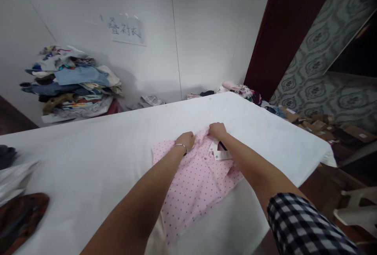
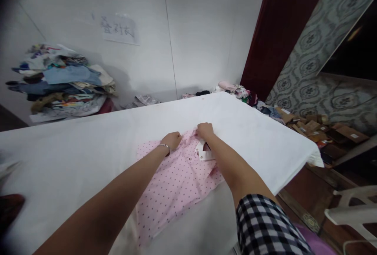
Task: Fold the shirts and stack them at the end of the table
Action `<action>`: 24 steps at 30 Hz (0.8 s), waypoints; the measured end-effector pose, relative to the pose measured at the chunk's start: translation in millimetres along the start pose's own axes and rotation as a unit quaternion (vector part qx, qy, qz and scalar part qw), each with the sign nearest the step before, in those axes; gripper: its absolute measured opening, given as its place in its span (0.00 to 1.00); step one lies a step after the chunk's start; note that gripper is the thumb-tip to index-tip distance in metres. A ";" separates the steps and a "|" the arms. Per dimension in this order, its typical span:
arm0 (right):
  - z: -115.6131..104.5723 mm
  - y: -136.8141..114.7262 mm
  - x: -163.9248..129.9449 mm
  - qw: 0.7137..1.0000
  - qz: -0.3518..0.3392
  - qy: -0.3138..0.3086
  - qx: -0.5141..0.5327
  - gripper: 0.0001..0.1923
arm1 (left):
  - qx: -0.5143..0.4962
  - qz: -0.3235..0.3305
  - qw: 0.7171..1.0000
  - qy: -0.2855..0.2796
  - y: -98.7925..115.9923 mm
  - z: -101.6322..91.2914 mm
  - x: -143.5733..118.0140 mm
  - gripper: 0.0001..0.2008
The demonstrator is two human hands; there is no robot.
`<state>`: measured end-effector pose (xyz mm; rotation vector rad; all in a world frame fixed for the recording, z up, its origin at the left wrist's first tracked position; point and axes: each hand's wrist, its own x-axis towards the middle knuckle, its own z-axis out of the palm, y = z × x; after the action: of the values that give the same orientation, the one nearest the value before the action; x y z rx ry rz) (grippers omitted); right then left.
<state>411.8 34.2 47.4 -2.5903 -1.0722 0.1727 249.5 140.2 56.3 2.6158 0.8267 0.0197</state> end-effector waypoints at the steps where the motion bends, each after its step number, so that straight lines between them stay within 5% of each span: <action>1: 0.5 -0.7 -0.3 1.000 0.003 0.006 -0.018 0.07 | 0.013 -0.003 1.000 -0.006 1.1 1.9 2.3 0.15; 8: -7.6 -16.9 -26.1 0.993 -0.074 0.081 -0.033 0.22 | 0.056 0.017 0.998 0.034 3.2 12.8 -1.0 0.17; 13: 7.4 -25.7 -58.4 0.963 -0.260 -0.059 -0.034 0.20 | 0.040 -0.007 0.998 0.046 -7.3 -3.8 -6.7 0.25; 16: 5.7 -25.1 -69.9 0.971 -0.228 -0.072 -0.012 0.19 | 0.033 -0.046 0.998 0.023 -28.5 -25.2 -12.7 0.30; 19: -9.2 -24.4 -94.6 0.981 -0.172 0.010 0.094 0.20 | 0.019 -0.084 0.996 -0.018 -56.6 -43.9 -24.9 0.35; 22: -18.9 -21.4 -148.8 0.959 -0.128 0.050 0.246 0.18 | -0.017 -0.112 0.991 -0.068 -77.4 -51.2 -36.8 0.41; 24: -17.1 -16.0 -195.1 0.937 -0.083 0.003 0.339 0.17 | -0.039 -0.116 0.989 -0.084 -83.0 -50.4 -41.9 0.40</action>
<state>266.7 -97.1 66.3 -1.8746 -0.9979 0.4109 162.7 197.4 76.1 2.3948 1.0395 -0.2249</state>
